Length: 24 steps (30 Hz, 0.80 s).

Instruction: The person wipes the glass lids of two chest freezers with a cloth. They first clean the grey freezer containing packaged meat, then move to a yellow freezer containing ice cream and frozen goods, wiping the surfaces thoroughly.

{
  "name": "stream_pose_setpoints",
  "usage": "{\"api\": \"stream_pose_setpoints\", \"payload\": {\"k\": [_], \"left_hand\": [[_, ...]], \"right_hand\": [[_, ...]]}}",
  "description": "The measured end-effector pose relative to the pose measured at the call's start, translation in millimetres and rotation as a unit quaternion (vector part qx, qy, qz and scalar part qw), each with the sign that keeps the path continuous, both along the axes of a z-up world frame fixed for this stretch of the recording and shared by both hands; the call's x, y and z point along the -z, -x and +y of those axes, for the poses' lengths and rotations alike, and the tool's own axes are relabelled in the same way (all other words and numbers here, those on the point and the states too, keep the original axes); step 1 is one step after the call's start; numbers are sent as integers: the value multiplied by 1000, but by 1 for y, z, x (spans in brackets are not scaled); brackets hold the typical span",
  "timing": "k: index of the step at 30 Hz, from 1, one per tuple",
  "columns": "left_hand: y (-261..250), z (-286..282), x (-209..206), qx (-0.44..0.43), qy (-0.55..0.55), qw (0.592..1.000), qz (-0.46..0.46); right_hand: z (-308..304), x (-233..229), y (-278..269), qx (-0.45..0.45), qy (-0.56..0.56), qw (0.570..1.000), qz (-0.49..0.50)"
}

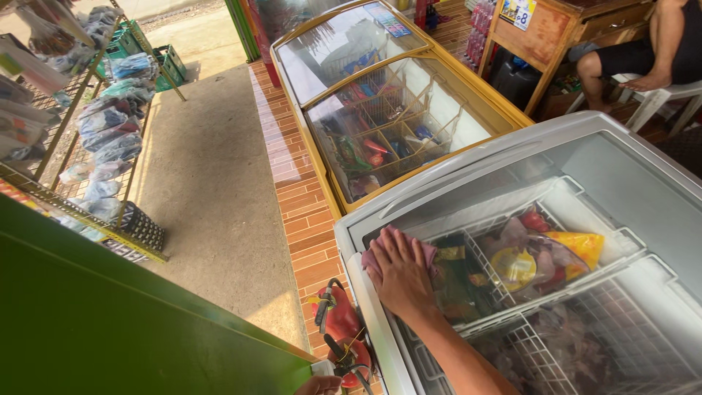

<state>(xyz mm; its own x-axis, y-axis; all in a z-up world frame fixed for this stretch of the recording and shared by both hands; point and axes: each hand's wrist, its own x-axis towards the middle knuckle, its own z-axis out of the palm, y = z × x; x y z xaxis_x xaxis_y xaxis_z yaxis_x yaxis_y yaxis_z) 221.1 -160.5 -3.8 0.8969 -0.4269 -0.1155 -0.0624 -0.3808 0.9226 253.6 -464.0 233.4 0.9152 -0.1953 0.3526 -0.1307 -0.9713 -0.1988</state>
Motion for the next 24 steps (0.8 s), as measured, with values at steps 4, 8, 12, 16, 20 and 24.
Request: {"api": "stream_pose_setpoints", "payload": {"k": [4,8,12,16,20,24], "left_hand": [[8,11,-27,-5,-8,1000,21],[19,11,-69,49,24,985,164],[30,5,-114,46,98,952,287],[48,16,-163,121,-18,985,121],[73,34,-184,85,-23,990,110],[99,82,-201,88,-91,987,99]], "right_hand": [[18,3,-21,76,15,997,-23],[41,13,-7,-1,-25,1000,11],[55,23,32,-44,-21,998,28],[60,31,66,-41,-23,998,40],[70,33,94,-36,0,997,64],[76,22,120,-60,14,991,122]]}}
